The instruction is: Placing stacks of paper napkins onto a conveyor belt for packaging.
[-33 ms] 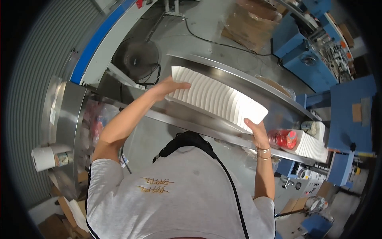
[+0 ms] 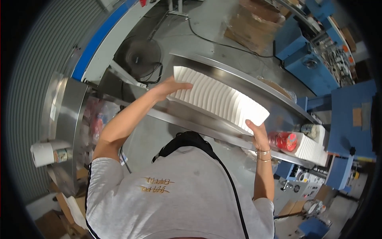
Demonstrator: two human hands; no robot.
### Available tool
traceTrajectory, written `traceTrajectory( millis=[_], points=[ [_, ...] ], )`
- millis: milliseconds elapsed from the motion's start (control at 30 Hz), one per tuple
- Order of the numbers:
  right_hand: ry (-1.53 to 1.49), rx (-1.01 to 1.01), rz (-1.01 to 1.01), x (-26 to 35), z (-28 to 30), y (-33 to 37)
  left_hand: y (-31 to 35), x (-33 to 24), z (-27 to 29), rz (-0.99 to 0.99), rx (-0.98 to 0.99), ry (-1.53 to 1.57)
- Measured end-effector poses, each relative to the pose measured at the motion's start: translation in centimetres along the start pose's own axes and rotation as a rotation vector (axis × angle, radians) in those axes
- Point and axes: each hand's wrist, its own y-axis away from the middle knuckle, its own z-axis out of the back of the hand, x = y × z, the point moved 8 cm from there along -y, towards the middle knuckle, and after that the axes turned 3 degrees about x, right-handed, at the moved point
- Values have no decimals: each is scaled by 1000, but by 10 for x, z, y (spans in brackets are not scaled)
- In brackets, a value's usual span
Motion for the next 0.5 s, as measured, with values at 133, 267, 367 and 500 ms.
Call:
traceTrajectory(
  millis=[133, 267, 367, 500],
  points=[
    [60, -34, -70, -10, 1, -5, 14, 19, 4, 1, -53, 54],
    [82, -82, -70, -1, 6, -1, 25, 9, 21, 142, -115, -133],
    [26, 66, 49, 23, -4, -14, 44, -16, 41, -174, -304, 49],
    [109, 153, 91, 59, -76, -34, 113, -20, 90, -462, -379, 253]
  ],
)
